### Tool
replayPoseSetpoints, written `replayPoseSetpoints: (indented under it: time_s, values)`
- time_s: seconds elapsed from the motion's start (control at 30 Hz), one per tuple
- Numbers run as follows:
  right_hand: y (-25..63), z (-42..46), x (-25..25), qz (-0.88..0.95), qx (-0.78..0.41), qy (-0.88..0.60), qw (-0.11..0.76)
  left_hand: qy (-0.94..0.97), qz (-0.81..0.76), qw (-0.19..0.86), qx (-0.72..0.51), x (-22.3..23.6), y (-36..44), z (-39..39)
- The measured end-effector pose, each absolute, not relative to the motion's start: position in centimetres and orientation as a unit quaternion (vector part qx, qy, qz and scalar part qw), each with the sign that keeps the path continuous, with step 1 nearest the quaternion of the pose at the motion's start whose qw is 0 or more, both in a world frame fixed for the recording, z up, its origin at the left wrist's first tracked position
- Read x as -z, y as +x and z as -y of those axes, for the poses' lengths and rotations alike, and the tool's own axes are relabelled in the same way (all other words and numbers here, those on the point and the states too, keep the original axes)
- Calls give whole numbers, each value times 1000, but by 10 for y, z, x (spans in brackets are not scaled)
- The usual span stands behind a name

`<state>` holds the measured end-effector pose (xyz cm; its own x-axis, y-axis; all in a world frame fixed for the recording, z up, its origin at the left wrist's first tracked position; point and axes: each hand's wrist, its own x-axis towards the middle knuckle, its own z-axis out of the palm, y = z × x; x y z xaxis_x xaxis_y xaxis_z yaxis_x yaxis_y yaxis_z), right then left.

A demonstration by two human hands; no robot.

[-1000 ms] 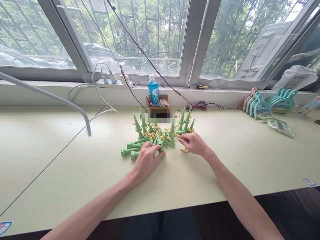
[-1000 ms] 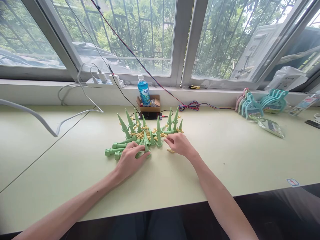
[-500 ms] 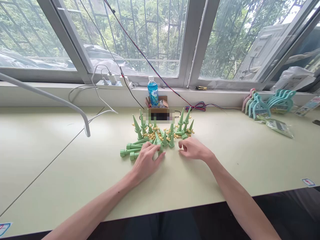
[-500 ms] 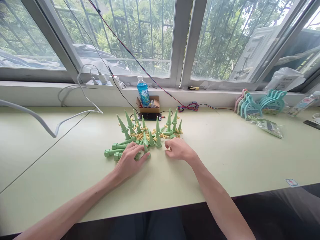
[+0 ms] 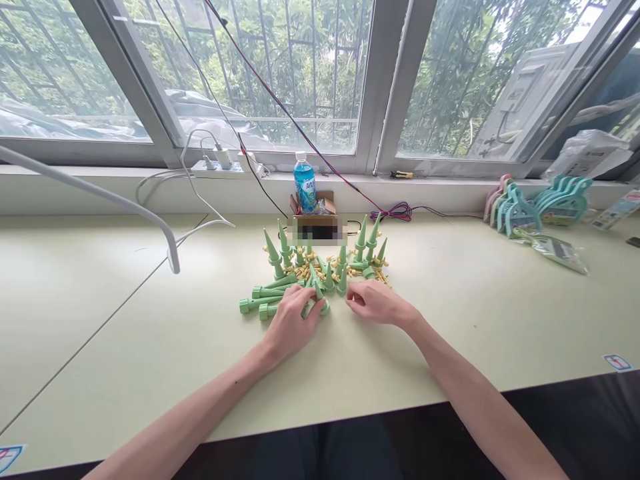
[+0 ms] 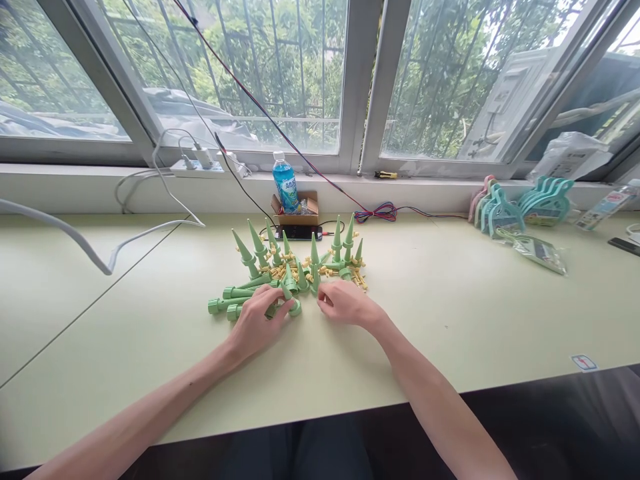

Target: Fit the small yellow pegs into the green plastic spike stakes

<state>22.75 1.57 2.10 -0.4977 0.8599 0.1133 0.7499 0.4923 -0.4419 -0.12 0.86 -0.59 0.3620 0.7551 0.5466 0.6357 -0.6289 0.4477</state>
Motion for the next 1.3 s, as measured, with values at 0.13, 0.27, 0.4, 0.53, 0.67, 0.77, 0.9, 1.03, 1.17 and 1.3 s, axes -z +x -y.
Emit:
replayPoseSetpoints:
  time_s: [0.13, 0.27, 0.4, 0.53, 0.67, 0.77, 0.9, 1.03, 1.17, 1.3]
  values:
    - [214, -9, -18, 854, -224, -410, 228, 800, -439, 96, -397, 6, -2, -10]
    - [207, -6, -16, 848, -250, -396, 250, 791, -444, 112, -406, 7, -3, -10]
    - [207, -8, -14, 842, -249, -404, 257, 790, -439, 114, -412, 7, -2, -10]
    - [207, -9, -12, 842, -245, -410, 252, 791, -436, 117, -412, 7, -2, -9]
    - [205, -9, -10, 850, -227, -387, 276, 792, -436, 114, -412, 7, -2, -8]
    - [204, -8, -8, 852, -209, -370, 307, 791, -437, 113, -413, 7, -2, -8]
    - [203, -8, -6, 851, -192, -360, 332, 791, -437, 108, -413, 7, -1, -8]
    - [204, -8, -5, 846, -185, -360, 347, 792, -437, 103, -415, 7, -1, -8]
    - [205, -9, -5, 844, -185, -362, 348, 791, -434, 104, -419, 7, -1, -8]
    - [205, -8, -5, 842, -185, -363, 354, 789, -435, 102, -422, 6, 0, -7]
